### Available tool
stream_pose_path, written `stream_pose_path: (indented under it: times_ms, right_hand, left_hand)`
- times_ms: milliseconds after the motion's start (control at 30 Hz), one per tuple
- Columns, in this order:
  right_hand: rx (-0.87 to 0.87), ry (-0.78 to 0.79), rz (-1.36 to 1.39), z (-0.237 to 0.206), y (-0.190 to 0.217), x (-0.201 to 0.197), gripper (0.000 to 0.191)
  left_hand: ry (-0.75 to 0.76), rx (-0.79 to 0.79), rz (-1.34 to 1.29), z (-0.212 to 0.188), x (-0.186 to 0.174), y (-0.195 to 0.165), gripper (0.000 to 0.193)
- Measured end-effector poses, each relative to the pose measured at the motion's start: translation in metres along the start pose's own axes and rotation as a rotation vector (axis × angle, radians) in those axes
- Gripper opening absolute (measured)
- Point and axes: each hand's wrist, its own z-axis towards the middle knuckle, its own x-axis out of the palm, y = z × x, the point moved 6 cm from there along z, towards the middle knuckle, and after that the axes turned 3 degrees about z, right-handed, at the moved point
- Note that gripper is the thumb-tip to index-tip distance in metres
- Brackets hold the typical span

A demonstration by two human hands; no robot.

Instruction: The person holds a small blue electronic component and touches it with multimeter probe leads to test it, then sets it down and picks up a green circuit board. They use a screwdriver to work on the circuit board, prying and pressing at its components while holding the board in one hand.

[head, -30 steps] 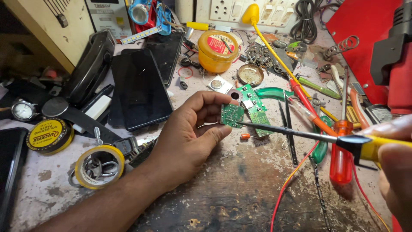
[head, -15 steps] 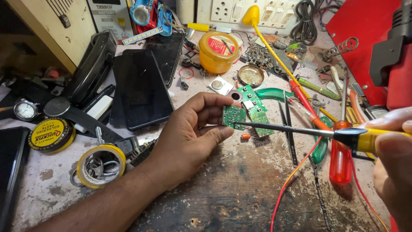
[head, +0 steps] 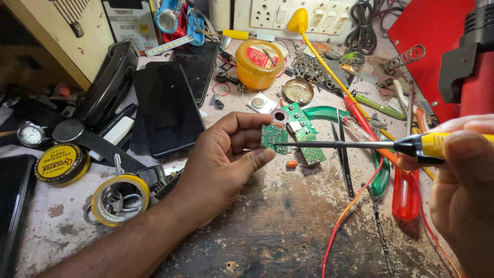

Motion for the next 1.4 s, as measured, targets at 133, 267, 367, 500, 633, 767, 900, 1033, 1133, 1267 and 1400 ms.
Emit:
stream_pose_path:
  times_ms: [133, 267, 367, 500, 633, 767, 900, 1033, 1133, 1267, 1400]
  right_hand:
    - [0.000, 0.000, -0.001, 0.001, -0.001, 0.003, 0.023]
    - [-0.005, -0.020, 0.001, 0.002, -0.001, 0.001, 0.025]
    - [-0.006, -0.031, -0.002, 0.003, -0.001, 0.000, 0.026]
    - [-0.003, -0.032, -0.004, 0.004, 0.000, 0.003, 0.027]
    - [0.009, -0.036, -0.009, 0.002, -0.002, 0.006, 0.029]
    - [0.003, -0.059, 0.027, 0.003, -0.006, 0.003, 0.031]
    - [0.013, -0.069, 0.011, 0.004, -0.003, 0.002, 0.033]
    - [0.047, -0.033, -0.048, 0.002, 0.005, 0.002, 0.035]
    - [0.091, 0.019, -0.117, -0.005, 0.005, 0.001, 0.037]
    - [0.160, 0.069, -0.130, -0.010, 0.002, -0.007, 0.039]
    - [0.448, 0.161, -0.182, -0.008, -0.005, -0.016, 0.041]
  left_hand:
    - [-0.037, -0.014, 0.000, 0.001, -0.003, 0.001, 0.042]
    - [-0.025, 0.018, -0.001, 0.001, -0.001, 0.001, 0.042]
    - [-0.020, 0.026, 0.018, 0.000, -0.001, 0.000, 0.042]
    - [-0.018, 0.033, 0.022, 0.000, -0.001, -0.002, 0.042]
    - [-0.017, 0.039, 0.010, 0.001, -0.002, -0.004, 0.041]
    - [0.046, 0.102, -0.002, 0.001, 0.002, -0.006, 0.042]
    - [0.106, 0.091, -0.027, -0.002, 0.003, -0.006, 0.044]
    - [0.181, -0.123, -0.289, -0.004, 0.005, 0.003, 0.045]
    - [0.235, -0.079, -0.335, -0.002, 0.007, 0.000, 0.047]
    - [0.237, -0.075, -0.341, -0.002, 0.008, 0.000, 0.048]
    - [0.205, -0.080, -0.324, -0.003, 0.007, 0.000, 0.047]
